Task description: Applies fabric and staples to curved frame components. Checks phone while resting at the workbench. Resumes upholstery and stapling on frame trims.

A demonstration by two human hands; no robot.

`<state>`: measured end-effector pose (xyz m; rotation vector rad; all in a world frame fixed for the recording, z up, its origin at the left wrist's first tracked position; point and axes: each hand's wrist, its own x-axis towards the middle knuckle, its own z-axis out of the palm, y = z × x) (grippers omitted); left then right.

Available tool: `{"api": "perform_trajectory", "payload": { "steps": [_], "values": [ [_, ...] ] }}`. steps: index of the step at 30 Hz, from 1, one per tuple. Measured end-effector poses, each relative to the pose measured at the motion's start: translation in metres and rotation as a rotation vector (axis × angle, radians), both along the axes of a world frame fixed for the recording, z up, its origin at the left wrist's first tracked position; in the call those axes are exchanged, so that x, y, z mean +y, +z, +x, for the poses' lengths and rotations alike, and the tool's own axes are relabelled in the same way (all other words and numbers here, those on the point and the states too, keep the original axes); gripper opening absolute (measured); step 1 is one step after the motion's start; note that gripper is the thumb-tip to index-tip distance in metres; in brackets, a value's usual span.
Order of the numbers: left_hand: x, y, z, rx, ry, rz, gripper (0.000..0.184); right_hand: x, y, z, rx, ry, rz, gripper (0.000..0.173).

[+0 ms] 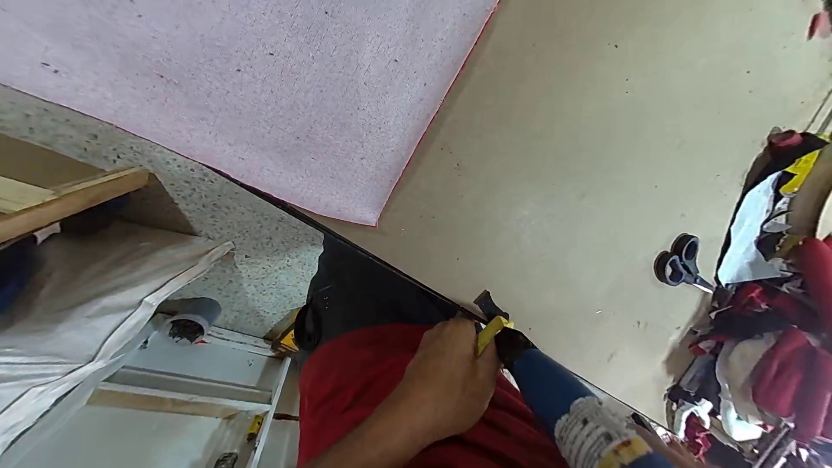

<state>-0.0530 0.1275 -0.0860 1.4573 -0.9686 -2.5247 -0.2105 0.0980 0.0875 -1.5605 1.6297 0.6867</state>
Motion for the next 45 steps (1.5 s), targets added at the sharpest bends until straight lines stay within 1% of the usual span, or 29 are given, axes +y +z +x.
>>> {"api": "perform_trajectory", "payload": {
  "steps": [1, 3, 5, 7, 9, 11, 14, 15, 16, 18, 19, 21, 22, 23, 24, 25, 26, 27, 28, 29, 30, 31, 34, 35, 37, 38, 40, 43, 45],
  "values": [
    [0.003, -0.004, -0.002, 0.010, 0.029, -0.003, 0.034, 0.005, 0.001, -0.013, -0.011, -0.013, -0.038, 0.034],
    [0.008, -0.012, -0.002, 0.030, 0.071, 0.004, 0.051, 0.019, 0.001, -0.048, -0.056, -0.070, -0.201, 0.039],
    [0.010, -0.014, 0.001, 0.047, 0.068, -0.016, 0.057, 0.027, -0.004, -0.090, -0.055, -0.153, -0.328, 0.046],
    [0.009, -0.006, 0.013, 0.087, 0.016, -0.051, 0.052, 0.023, -0.006, -0.116, 0.044, -0.214, -0.437, 0.049],
    [0.006, 0.013, 0.031, 0.135, -0.002, -0.089, 0.040, 0.019, -0.016, -0.132, 0.159, -0.248, -0.465, 0.057],
    [0.002, 0.037, 0.047, 0.248, 0.100, -0.072, 0.029, 0.020, -0.034, -0.145, 0.213, -0.269, -0.483, 0.071],
    [-0.022, 0.074, 0.056, 0.506, 0.296, 0.035, 0.029, 0.021, -0.062, -0.162, 0.165, -0.252, -0.531, 0.080],
    [-0.031, 0.085, 0.053, 0.569, 0.350, 0.046, 0.027, 0.017, -0.061, -0.161, 0.111, -0.236, -0.548, 0.079],
    [-0.040, 0.093, 0.048, 0.612, 0.378, 0.032, 0.031, 0.014, -0.057, -0.155, 0.021, -0.216, -0.615, 0.074],
    [-0.059, 0.109, 0.028, 0.590, 0.353, -0.098, 0.054, 0.005, -0.038, -0.128, -0.253, -0.238, -0.762, 0.063],
    [-0.068, 0.118, 0.014, 0.535, 0.303, -0.185, 0.063, -0.001, -0.031, -0.112, -0.460, -0.322, -0.772, 0.061],
    [-0.077, 0.142, -0.018, 0.402, 0.155, -0.338, 0.069, -0.011, -0.020, -0.088, -0.833, -0.468, -0.651, 0.060],
    [-0.077, 0.155, -0.033, 0.362, 0.083, -0.388, 0.068, -0.014, -0.016, -0.082, -0.959, -0.487, -0.609, 0.049],
    [-0.077, 0.164, -0.044, 0.336, 0.021, -0.435, 0.065, -0.014, -0.014, -0.081, -1.073, -0.479, -0.601, 0.033],
    [-0.078, 0.170, -0.050, 0.317, -0.026, -0.486, 0.065, -0.012, -0.014, -0.085, -1.155, -0.457, -0.626, 0.021],
    [-0.079, 0.172, -0.049, 0.287, -0.052, -0.570, 0.066, -0.006, -0.013, -0.092, -1.200, -0.453, -0.682, 0.016],
    [-0.080, 0.171, -0.041, 0.220, -0.044, -0.698, 0.069, 0.001, -0.013, -0.100, -1.218, -0.473, -0.766, 0.014],
    [-0.082, 0.168, -0.030, 0.113, 0.025, -0.853, 0.072, 0.008, -0.013, -0.109, -1.236, -0.508, -0.849, 0.013],
    [-0.084, 0.161, -0.018, 0.008, 0.166, -0.984, 0.075, 0.014, -0.013, -0.116, -1.262, -0.555, -0.910, 0.012],
    [-0.089, 0.151, -0.008, -0.072, 0.347, -1.072, 0.072, 0.020, -0.015, -0.121, -1.299, -0.613, -0.946, 0.013],
    [-0.092, 0.142, -0.003, -0.095, 0.506, -1.098, 0.066, 0.025, -0.018, -0.122, -1.345, -0.674, -0.960, 0.013],
    [-0.091, 0.135, -0.002, -0.042, 0.589, -1.070, 0.064, 0.029, -0.022, -0.120, -1.402, -0.722, -0.962, 0.014],
    [-0.070, 0.133, -0.037, 0.340, 0.549, -0.894, 0.072, 0.029, -0.035, -0.102, -1.533, -0.796, -0.953, 0.014],
    [-0.066, 0.140, -0.054, 0.443, 0.537, -0.851, 0.070, 0.027, -0.039, -0.095, -1.560, -0.803, -0.941, 0.014],
    [-0.067, 0.156, -0.078, 0.609, 0.504, -0.870, 0.060, 0.024, -0.045, -0.081, -1.576, -0.809, -0.879, 0.012],
    [-0.070, 0.163, -0.083, 0.616, 0.483, -0.923, 0.054, 0.025, -0.047, -0.076, -1.577, -0.823, -0.829, 0.011],
    [-0.073, 0.173, -0.085, 0.472, 0.470, -1.043, 0.038, 0.024, -0.049, -0.073, -1.507, -0.805, -0.769, 0.011],
    [-0.073, 0.171, -0.081, 0.269, 0.425, -1.132, 0.033, 0.018, -0.044, -0.084, -1.218, -0.645, -0.904, 0.013],
    [-0.071, 0.168, -0.078, 0.175, 0.390, -1.168, 0.035, 0.013, -0.031, -0.091, -1.118, -0.577, -1.011, 0.016]
  ]
}}
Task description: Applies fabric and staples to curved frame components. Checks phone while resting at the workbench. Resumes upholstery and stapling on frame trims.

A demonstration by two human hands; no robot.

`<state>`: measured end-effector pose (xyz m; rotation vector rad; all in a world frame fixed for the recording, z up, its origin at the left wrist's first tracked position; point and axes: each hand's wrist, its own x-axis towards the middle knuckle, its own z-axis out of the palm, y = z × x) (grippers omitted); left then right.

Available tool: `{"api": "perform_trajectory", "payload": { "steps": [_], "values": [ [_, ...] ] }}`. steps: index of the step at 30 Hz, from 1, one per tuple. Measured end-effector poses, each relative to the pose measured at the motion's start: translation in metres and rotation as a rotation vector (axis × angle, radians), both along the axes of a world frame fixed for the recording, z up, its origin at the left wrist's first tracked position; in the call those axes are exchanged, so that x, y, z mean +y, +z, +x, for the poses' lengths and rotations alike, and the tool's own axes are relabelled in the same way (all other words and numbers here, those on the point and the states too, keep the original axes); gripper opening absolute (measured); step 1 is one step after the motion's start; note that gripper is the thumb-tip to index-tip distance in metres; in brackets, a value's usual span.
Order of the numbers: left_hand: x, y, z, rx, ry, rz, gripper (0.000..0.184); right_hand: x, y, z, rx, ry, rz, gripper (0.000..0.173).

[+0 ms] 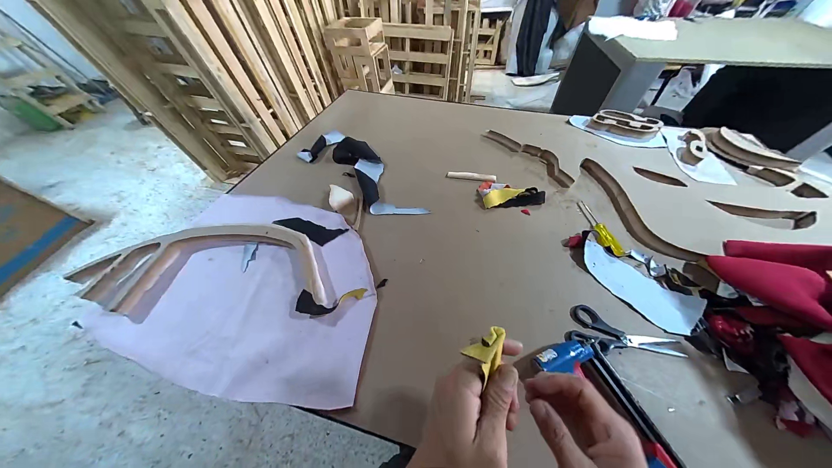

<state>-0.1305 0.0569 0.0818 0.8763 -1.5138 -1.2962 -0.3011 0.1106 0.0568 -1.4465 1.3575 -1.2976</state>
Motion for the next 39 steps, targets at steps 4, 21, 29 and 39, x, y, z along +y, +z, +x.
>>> {"api": "perform_trajectory", "payload": {
  "steps": [4, 21, 29, 39],
  "values": [
    [0.003, -0.005, 0.005, -0.132, -0.127, -0.058, 0.034, -0.016, 0.024, -0.006, 0.014, 0.066, -0.158, 0.028],
    [-0.002, 0.018, 0.018, -0.211, 0.043, -0.518, 0.027, -0.013, 0.031, -0.007, 0.008, 0.175, -0.165, 0.024],
    [0.007, 0.020, 0.006, -0.348, 0.195, -0.657, 0.016, 0.002, 0.038, -0.009, -0.154, 0.285, -0.031, 0.022],
    [0.022, 0.013, -0.005, -0.214, 0.246, -0.462, 0.021, 0.012, 0.035, -0.002, -0.361, 0.161, -0.151, 0.018]
  ]
}}
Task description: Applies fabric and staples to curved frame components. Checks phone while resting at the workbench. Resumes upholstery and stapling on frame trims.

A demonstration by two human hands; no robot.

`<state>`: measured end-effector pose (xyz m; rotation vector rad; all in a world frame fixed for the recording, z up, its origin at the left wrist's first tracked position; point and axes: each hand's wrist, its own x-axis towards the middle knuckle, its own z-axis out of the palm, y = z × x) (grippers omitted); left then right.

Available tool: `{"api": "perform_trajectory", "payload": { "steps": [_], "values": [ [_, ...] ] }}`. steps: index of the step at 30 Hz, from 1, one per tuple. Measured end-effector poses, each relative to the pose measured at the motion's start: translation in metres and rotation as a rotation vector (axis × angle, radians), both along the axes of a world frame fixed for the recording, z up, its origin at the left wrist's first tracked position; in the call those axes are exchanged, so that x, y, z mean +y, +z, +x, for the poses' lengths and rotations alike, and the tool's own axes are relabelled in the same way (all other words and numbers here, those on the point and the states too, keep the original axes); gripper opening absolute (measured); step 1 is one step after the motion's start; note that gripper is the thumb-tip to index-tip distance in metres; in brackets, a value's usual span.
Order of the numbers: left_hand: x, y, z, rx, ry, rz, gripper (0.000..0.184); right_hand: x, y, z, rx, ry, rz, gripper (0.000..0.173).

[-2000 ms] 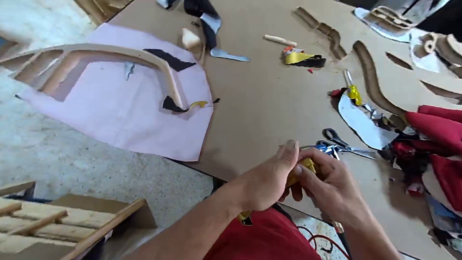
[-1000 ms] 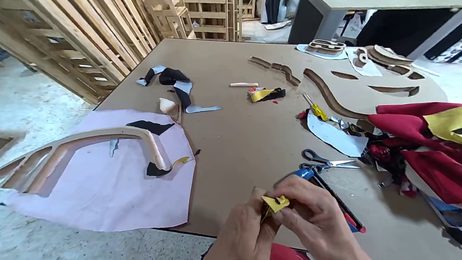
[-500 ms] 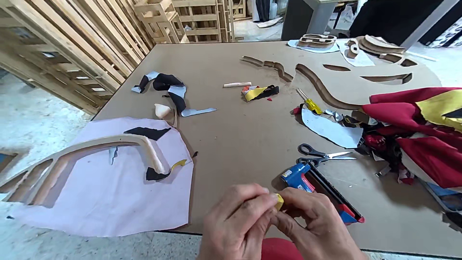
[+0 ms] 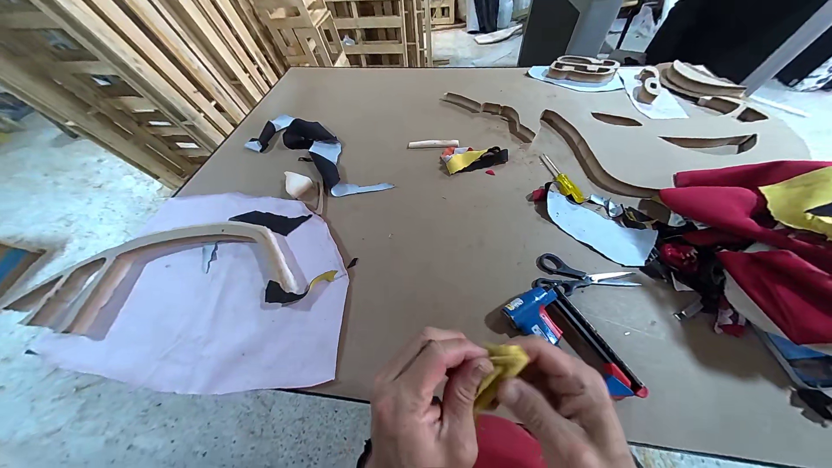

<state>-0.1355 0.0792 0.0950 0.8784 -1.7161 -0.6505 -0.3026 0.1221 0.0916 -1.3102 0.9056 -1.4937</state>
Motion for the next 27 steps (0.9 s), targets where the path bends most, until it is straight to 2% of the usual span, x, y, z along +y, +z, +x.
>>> {"api": "perform_trajectory", "payload": {
  "steps": [2, 4, 7, 9, 11, 12, 14, 17, 19, 23, 25, 27],
  "values": [
    [0.003, -0.015, 0.005, 0.000, 0.014, 0.150, 0.023, -0.004, 0.007, -0.018, -0.005, -0.107, -0.077, 0.019],
    [0.007, -0.029, 0.006, 0.076, 0.004, 0.258, 0.022, -0.011, 0.016, -0.032, 0.044, -0.115, -0.100, 0.018],
    [0.004, -0.029, 0.010, 0.077, 0.004, 0.178, 0.025, -0.018, 0.003, -0.023, 0.126, -0.022, -0.039, 0.018],
    [-0.004, -0.021, 0.023, -0.109, -0.082, 0.196, 0.044, -0.022, -0.015, -0.011, 0.049, 0.027, 0.016, 0.020],
    [-0.007, -0.020, 0.028, -0.434, -0.180, 0.273, 0.054, -0.022, -0.033, -0.013, -0.095, 0.052, 0.036, 0.019],
    [-0.006, -0.024, 0.027, -0.560, -0.180, 0.243, 0.050, -0.023, -0.042, -0.019, -0.150, 0.063, 0.022, 0.018],
    [-0.002, -0.033, 0.024, -0.696, -0.074, 0.052, 0.039, -0.024, -0.053, -0.034, -0.162, 0.075, -0.032, 0.015],
    [-0.002, -0.038, 0.024, -0.709, 0.099, -0.159, 0.033, -0.018, -0.058, -0.055, -0.108, 0.056, -0.027, 0.013],
    [-0.008, -0.036, 0.021, -0.707, 0.175, -0.230, 0.037, -0.013, -0.057, -0.069, -0.083, 0.077, 0.028, 0.019],
    [-0.014, -0.035, 0.011, -0.731, 0.227, -0.324, 0.039, -0.003, -0.055, -0.081, -0.234, 0.170, 0.238, 0.041],
    [-0.013, -0.034, 0.004, -0.756, 0.207, -0.326, 0.041, 0.005, -0.047, -0.077, -0.135, 0.158, 0.347, 0.059],
    [-0.014, -0.034, -0.007, -0.762, 0.132, -0.305, 0.040, 0.011, -0.037, -0.074, 0.075, 0.169, 0.367, 0.044]
  ]
}}
